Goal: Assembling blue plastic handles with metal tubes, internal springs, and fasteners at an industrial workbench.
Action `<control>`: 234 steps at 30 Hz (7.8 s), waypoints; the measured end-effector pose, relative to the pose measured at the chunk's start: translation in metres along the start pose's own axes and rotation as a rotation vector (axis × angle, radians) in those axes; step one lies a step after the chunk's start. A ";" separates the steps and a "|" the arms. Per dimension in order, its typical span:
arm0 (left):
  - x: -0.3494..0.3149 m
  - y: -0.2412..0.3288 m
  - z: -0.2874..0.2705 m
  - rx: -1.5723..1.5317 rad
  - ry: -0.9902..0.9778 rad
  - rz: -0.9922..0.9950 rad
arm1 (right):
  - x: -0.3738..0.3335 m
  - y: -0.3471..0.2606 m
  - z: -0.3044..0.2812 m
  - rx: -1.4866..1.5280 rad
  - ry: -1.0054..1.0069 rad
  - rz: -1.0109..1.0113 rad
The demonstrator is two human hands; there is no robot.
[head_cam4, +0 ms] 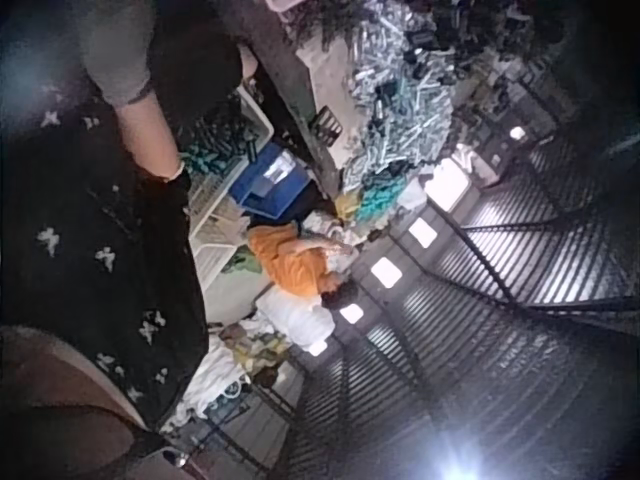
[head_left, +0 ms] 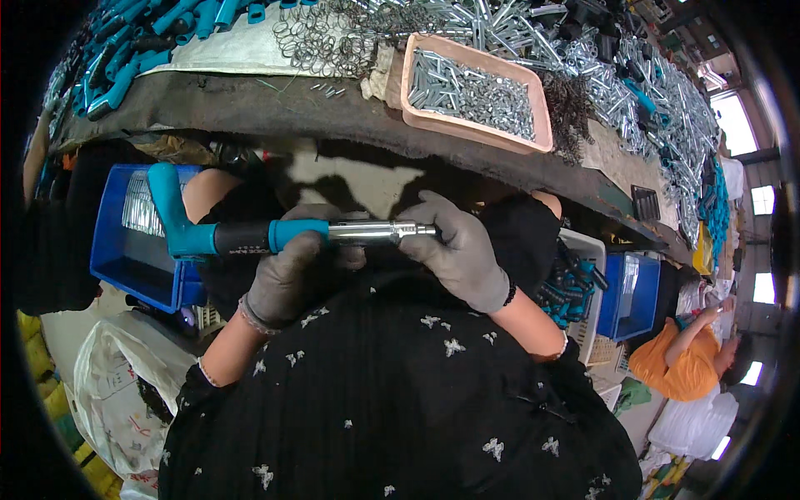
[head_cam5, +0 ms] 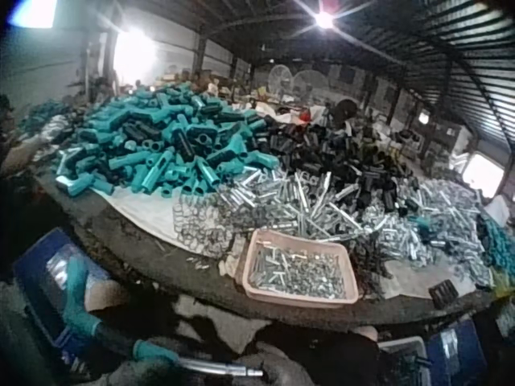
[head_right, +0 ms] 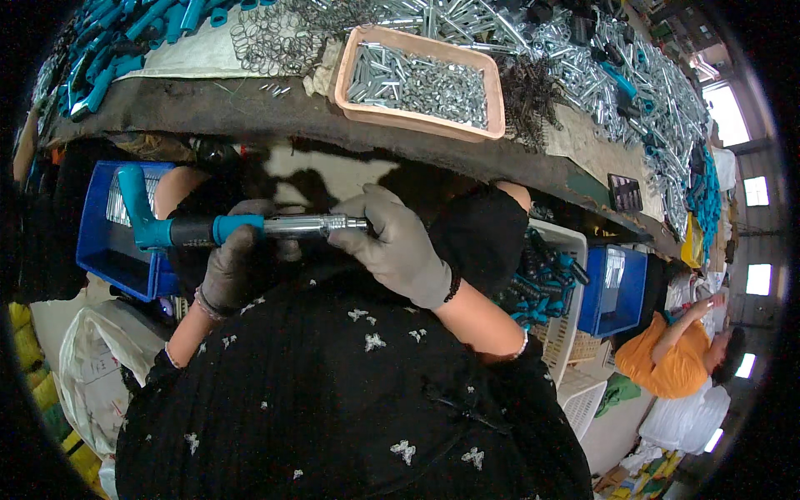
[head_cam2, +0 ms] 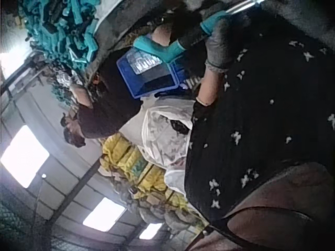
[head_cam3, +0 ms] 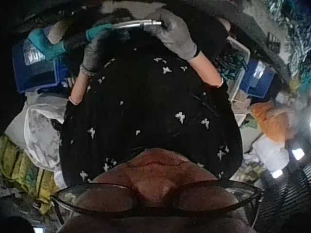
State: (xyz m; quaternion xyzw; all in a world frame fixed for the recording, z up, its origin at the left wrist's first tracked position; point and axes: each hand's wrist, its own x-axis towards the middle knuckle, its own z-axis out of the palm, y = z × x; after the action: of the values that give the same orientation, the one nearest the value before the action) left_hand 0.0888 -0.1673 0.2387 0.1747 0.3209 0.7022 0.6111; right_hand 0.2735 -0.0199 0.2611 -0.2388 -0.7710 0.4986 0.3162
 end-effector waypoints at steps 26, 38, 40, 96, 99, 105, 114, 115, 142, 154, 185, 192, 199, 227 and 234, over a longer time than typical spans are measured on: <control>0.003 0.027 0.015 0.096 0.060 -0.012 | 0.032 -0.003 -0.008 -0.122 -0.421 -0.095; 0.005 0.022 0.003 0.113 0.044 -0.052 | 0.037 -0.019 -0.019 -0.768 -0.336 -0.737; 0.011 0.022 0.004 0.159 -0.048 -0.028 | 0.028 0.001 -0.014 -0.521 -0.448 -0.501; 0.085 0.015 -0.098 1.575 0.075 0.179 | 0.054 0.118 -0.019 -0.516 -0.520 0.755; 0.092 0.014 -0.075 1.576 -0.076 0.186 | 0.033 0.095 -0.011 -0.614 -0.561 0.051; 0.126 -0.113 -0.093 1.983 -0.350 -0.066 | 0.048 0.117 0.034 -0.863 -1.023 0.414; 0.197 -0.151 -0.153 1.756 -0.755 -0.321 | 0.030 0.152 0.043 -0.580 -0.796 0.428; 0.205 -0.147 -0.158 1.732 -0.784 -0.293 | 0.043 0.125 0.040 -0.710 -0.878 0.392; 0.142 -0.018 0.003 1.469 -0.900 -0.165 | 0.004 0.030 -0.051 -0.669 -0.672 0.418; 0.091 -0.069 0.066 1.137 -0.709 0.178 | -0.225 -0.122 -0.203 -0.571 0.676 0.633; 0.069 0.133 -0.033 1.454 0.306 0.676 | -0.070 0.084 -0.293 -0.628 1.085 0.088; 0.100 0.308 -0.127 1.849 1.603 0.893 | 0.016 -0.002 -0.155 -0.448 0.642 -0.166; 0.113 0.398 -0.202 1.673 1.687 0.410 | 0.019 -0.008 -0.100 -0.433 0.372 -0.151; 0.261 0.381 -0.051 2.253 0.945 1.069 | 0.023 0.019 -0.133 -0.705 0.773 -0.209; 0.384 0.490 -0.062 2.154 0.919 0.588 | 0.040 0.061 -0.175 -1.018 0.843 0.025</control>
State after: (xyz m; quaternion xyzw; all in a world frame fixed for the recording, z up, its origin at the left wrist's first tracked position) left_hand -0.3901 0.1670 0.4624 0.3950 0.8772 0.1833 -0.2023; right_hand 0.3763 0.1393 0.2680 -0.5419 -0.7178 -0.0606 0.4328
